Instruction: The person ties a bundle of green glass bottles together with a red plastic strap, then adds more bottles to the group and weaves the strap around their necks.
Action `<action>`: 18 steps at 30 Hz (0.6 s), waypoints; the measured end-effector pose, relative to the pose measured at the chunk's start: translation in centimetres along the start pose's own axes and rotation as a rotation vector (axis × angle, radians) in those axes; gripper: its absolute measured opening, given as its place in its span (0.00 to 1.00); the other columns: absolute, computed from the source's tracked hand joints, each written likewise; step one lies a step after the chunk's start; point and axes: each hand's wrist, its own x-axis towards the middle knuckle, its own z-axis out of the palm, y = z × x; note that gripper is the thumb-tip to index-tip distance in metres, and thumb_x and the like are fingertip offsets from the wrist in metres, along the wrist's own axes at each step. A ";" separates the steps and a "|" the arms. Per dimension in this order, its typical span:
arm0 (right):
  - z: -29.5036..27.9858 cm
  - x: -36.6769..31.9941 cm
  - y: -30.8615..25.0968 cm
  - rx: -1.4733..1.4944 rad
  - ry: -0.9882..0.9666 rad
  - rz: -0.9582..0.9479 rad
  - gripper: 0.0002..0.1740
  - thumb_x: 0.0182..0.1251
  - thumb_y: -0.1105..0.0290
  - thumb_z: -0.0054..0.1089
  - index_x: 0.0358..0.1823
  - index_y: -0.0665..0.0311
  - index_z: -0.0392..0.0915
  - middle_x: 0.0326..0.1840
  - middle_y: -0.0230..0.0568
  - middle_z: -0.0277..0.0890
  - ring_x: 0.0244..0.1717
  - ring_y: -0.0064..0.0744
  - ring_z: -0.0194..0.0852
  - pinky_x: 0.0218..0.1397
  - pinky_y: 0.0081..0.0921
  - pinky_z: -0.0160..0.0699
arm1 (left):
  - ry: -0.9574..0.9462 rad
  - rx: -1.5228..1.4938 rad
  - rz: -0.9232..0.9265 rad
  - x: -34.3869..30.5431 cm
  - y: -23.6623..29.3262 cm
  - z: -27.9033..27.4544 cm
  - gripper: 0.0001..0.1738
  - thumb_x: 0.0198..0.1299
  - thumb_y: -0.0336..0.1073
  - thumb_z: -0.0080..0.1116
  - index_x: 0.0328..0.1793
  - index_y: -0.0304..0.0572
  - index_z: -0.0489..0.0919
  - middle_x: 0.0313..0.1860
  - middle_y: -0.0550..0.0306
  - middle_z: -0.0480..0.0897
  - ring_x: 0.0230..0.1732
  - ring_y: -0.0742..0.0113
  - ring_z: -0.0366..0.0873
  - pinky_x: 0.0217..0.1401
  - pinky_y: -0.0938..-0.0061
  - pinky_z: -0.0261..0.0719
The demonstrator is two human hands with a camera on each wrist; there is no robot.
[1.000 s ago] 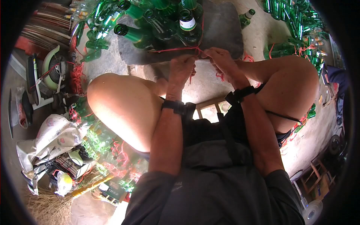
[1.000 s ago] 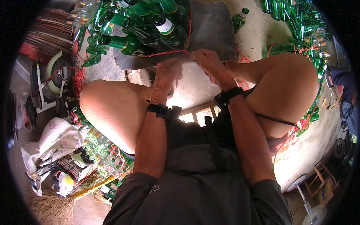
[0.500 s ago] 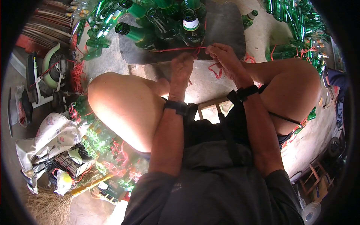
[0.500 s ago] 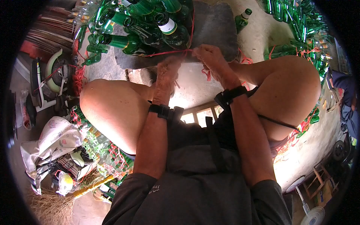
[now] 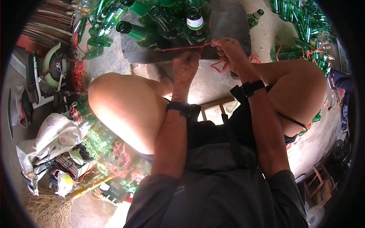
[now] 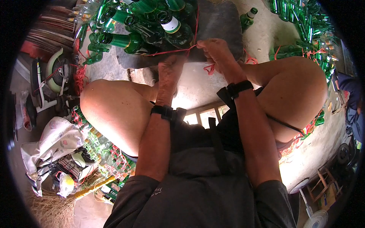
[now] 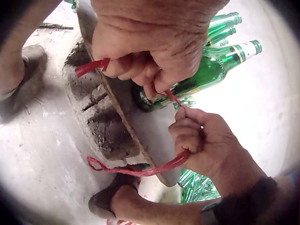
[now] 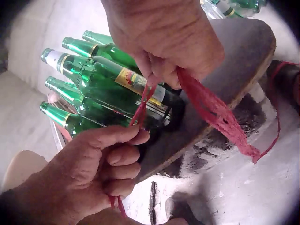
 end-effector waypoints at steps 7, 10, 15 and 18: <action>0.0 -1.1 0.0 0.022 0.015 0.095 0.11 0.72 0.62 0.63 0.39 0.63 0.80 0.21 0.15 0.54 0.18 0.10 0.43 0.19 0.20 0.37 | -0.033 0.021 0.119 -0.8 0.5 0.2 0.10 0.61 0.33 0.60 0.35 0.35 0.89 0.24 0.51 0.85 0.27 0.74 0.80 0.34 0.73 0.78; 0.1 -1.8 0.4 0.021 0.010 0.142 0.09 0.74 0.64 0.60 0.39 0.62 0.80 0.21 0.15 0.54 0.18 0.11 0.42 0.19 0.21 0.36 | -0.051 0.028 0.197 -0.7 -0.2 0.7 0.10 0.61 0.33 0.59 0.35 0.36 0.89 0.25 0.50 0.86 0.28 0.71 0.82 0.35 0.72 0.79; 1.1 -2.8 0.5 0.086 -0.109 0.216 0.06 0.76 0.68 0.58 0.48 0.60 0.77 0.20 0.16 0.54 0.17 0.10 0.44 0.17 0.18 0.40 | -0.070 0.055 0.133 -1.4 0.4 1.5 0.11 0.62 0.34 0.59 0.37 0.36 0.89 0.28 0.48 0.88 0.30 0.68 0.84 0.37 0.71 0.80; 1.8 -3.2 1.0 0.025 -0.118 0.153 0.10 0.76 0.68 0.58 0.54 0.59 0.76 0.20 0.15 0.55 0.17 0.10 0.47 0.16 0.16 0.43 | -0.080 0.090 0.169 -1.4 -0.6 1.9 0.11 0.64 0.35 0.60 0.36 0.35 0.88 0.26 0.50 0.85 0.30 0.68 0.84 0.36 0.71 0.79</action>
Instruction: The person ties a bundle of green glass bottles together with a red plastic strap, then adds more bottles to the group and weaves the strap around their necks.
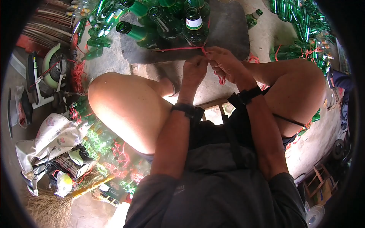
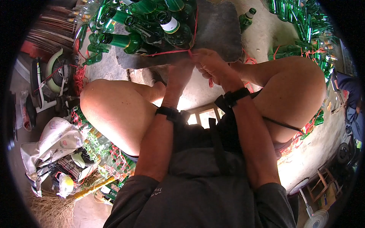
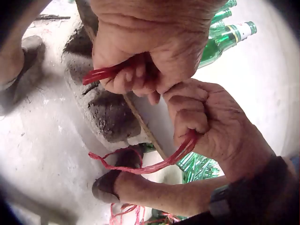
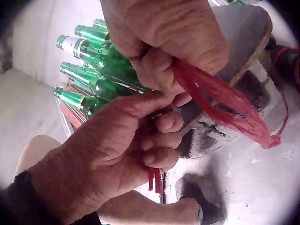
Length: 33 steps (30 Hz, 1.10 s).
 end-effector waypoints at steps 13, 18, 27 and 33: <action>-0.1 1.4 1.7 -0.348 0.071 -0.264 0.10 0.69 0.67 0.60 0.37 0.66 0.84 0.27 0.31 0.79 0.23 0.18 0.71 0.26 0.20 0.68 | -0.053 -0.070 -0.027 1.0 0.3 -0.6 0.11 0.68 0.34 0.59 0.37 0.35 0.86 0.28 0.56 0.85 0.34 0.72 0.84 0.36 0.74 0.81; -0.7 2.1 1.7 -0.738 0.168 -0.425 0.10 0.64 0.69 0.57 0.34 0.67 0.83 0.28 0.48 0.82 0.28 0.34 0.81 0.36 0.33 0.79 | -0.020 -0.377 -0.157 1.1 0.9 -0.3 0.08 0.60 0.32 0.71 0.46 0.41 0.89 0.34 0.65 0.85 0.32 0.76 0.79 0.34 0.76 0.78; -2.6 3.9 2.8 -1.265 0.349 -0.802 0.09 0.69 0.64 0.59 0.38 0.62 0.81 0.36 0.54 0.83 0.42 0.60 0.83 0.44 0.50 0.82 | 0.048 -0.414 -0.287 1.4 2.1 -0.6 0.08 0.66 0.34 0.65 0.45 0.39 0.88 0.37 0.59 0.87 0.32 0.75 0.81 0.35 0.78 0.78; -2.0 3.2 1.9 -1.148 0.460 -0.759 0.07 0.70 0.66 0.57 0.36 0.61 0.80 0.36 0.53 0.83 0.42 0.60 0.83 0.45 0.50 0.82 | 0.006 -0.623 -0.428 1.1 2.8 -0.7 0.09 0.69 0.35 0.60 0.49 0.38 0.84 0.31 0.65 0.82 0.28 0.77 0.76 0.31 0.80 0.74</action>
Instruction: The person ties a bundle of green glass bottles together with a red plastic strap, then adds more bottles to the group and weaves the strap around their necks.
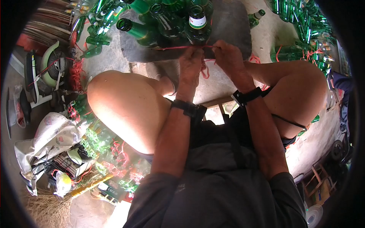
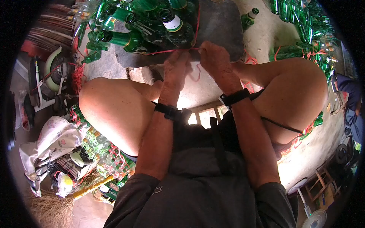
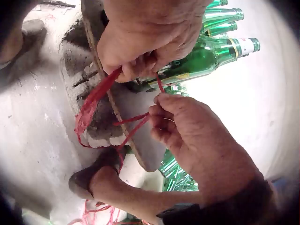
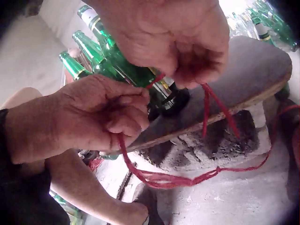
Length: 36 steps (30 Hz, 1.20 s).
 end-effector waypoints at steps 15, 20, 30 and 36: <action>-0.5 1.5 -1.0 0.005 0.064 0.039 0.06 0.69 0.69 0.57 0.36 0.63 0.79 0.36 0.56 0.81 0.43 0.63 0.81 0.46 0.53 0.78 | 0.038 -0.188 -0.015 0.4 0.1 -0.3 0.03 0.62 0.32 0.67 0.38 0.41 0.84 0.21 0.74 0.71 0.18 0.83 0.61 0.19 0.81 0.52; -0.7 1.4 -0.6 0.031 0.036 0.031 0.07 0.69 0.68 0.58 0.38 0.64 0.79 0.36 0.56 0.81 0.42 0.61 0.82 0.44 0.50 0.78 | 0.122 -0.094 -0.067 0.4 0.5 0.2 0.05 0.60 0.32 0.69 0.36 0.40 0.85 0.20 0.73 0.70 0.16 0.82 0.59 0.17 0.80 0.52; -0.9 2.0 -1.0 -0.017 0.033 0.000 0.08 0.68 0.67 0.58 0.36 0.65 0.78 0.38 0.58 0.82 0.43 0.65 0.81 0.46 0.53 0.78 | 0.163 -0.075 -0.030 0.5 0.9 0.7 0.09 0.55 0.31 0.69 0.39 0.33 0.84 0.18 0.69 0.70 0.13 0.81 0.59 0.15 0.78 0.52; -1.1 1.6 -0.9 -0.025 -0.044 0.106 0.11 0.67 0.65 0.59 0.35 0.66 0.81 0.35 0.61 0.81 0.41 0.65 0.82 0.45 0.55 0.78 | 0.110 -0.110 -0.017 0.4 0.5 0.3 0.08 0.56 0.32 0.73 0.39 0.39 0.86 0.19 0.73 0.70 0.16 0.81 0.60 0.18 0.80 0.53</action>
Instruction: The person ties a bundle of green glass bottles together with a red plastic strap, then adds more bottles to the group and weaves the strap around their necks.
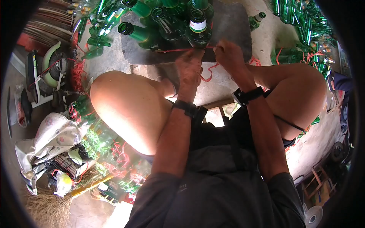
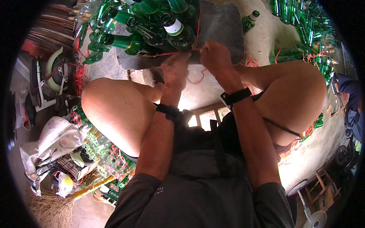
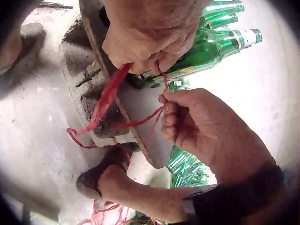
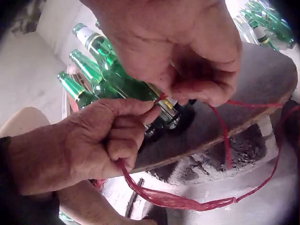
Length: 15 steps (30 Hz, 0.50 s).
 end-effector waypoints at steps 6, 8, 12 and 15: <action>-0.8 -1.8 0.7 0.251 -0.155 0.013 0.15 0.65 0.64 0.65 0.31 0.71 0.80 0.23 0.55 0.74 0.24 0.40 0.74 0.34 0.41 0.74 | -0.008 0.059 -0.053 -0.3 0.2 0.3 0.07 0.57 0.33 0.74 0.39 0.42 0.87 0.21 0.73 0.70 0.17 0.83 0.58 0.18 0.79 0.51; -0.1 -2.2 1.3 0.247 -0.148 -0.017 0.15 0.65 0.64 0.64 0.31 0.72 0.79 0.23 0.54 0.73 0.24 0.37 0.71 0.34 0.40 0.73 | -0.007 0.094 -0.050 -0.1 0.0 0.4 0.06 0.58 0.34 0.73 0.39 0.42 0.87 0.21 0.73 0.71 0.17 0.83 0.58 0.18 0.79 0.51; -0.7 -2.6 0.9 0.321 -0.287 0.054 0.15 0.66 0.65 0.63 0.32 0.72 0.77 0.21 0.51 0.66 0.24 0.28 0.62 0.31 0.38 0.69 | -0.020 0.131 -0.075 -0.1 -0.1 0.5 0.07 0.59 0.34 0.73 0.41 0.41 0.88 0.21 0.73 0.72 0.17 0.83 0.58 0.18 0.79 0.52; -1.1 -2.5 0.7 0.294 -0.325 0.025 0.16 0.67 0.63 0.63 0.32 0.73 0.77 0.20 0.46 0.63 0.25 0.25 0.59 0.30 0.37 0.66 | -0.049 0.167 -0.080 0.3 -0.5 0.2 0.08 0.60 0.34 0.72 0.44 0.40 0.89 0.22 0.72 0.73 0.17 0.83 0.59 0.18 0.80 0.52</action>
